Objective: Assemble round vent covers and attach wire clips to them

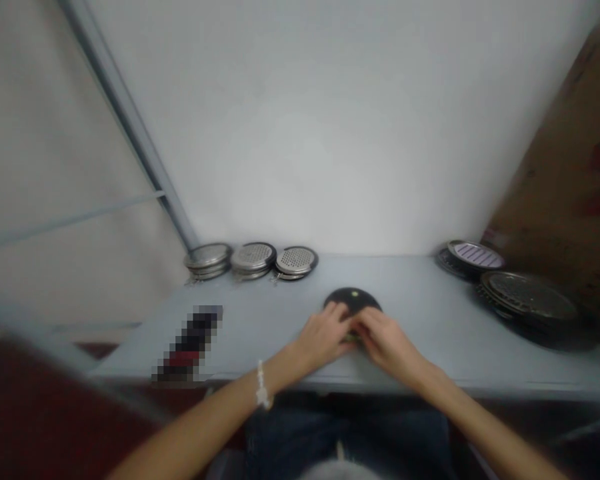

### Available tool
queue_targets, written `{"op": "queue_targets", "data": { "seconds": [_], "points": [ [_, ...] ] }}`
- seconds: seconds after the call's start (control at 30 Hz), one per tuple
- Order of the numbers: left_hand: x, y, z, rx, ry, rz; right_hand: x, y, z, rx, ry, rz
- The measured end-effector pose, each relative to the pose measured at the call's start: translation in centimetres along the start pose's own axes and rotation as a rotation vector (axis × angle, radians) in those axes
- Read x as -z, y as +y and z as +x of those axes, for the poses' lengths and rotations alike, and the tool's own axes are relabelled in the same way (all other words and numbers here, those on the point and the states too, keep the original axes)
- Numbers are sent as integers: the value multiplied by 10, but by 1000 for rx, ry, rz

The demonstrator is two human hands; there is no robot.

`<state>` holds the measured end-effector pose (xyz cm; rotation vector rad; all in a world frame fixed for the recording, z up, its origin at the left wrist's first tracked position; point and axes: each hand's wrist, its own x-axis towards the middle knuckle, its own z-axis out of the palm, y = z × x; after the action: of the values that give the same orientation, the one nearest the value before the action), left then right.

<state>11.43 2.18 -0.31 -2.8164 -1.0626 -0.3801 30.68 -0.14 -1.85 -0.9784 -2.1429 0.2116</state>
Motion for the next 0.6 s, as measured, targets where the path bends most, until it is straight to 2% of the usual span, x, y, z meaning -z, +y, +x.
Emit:
{"op": "queue_targets", "data": {
  "seconds": [0.1,0.2,0.27,0.33,0.4,0.43,0.6],
  "points": [
    [-2,-2,-1,-21,100,0,5,-8,10,36,25,-52],
    [1,-8,1,13,199,-32,11,-20,20,110,69,-98],
    [4,-17,5,95,280,-172,15,-28,25,150,138,-113],
    [9,-33,10,276,419,-474,18,-32,26,141,223,-124],
    [15,-59,12,517,605,-816,18,-27,19,96,284,-148],
    [19,-75,11,605,683,-901,18,-21,13,77,294,-165],
    [56,-168,-14,893,983,-1087,12,31,-43,-14,235,-267]
  ]
}}
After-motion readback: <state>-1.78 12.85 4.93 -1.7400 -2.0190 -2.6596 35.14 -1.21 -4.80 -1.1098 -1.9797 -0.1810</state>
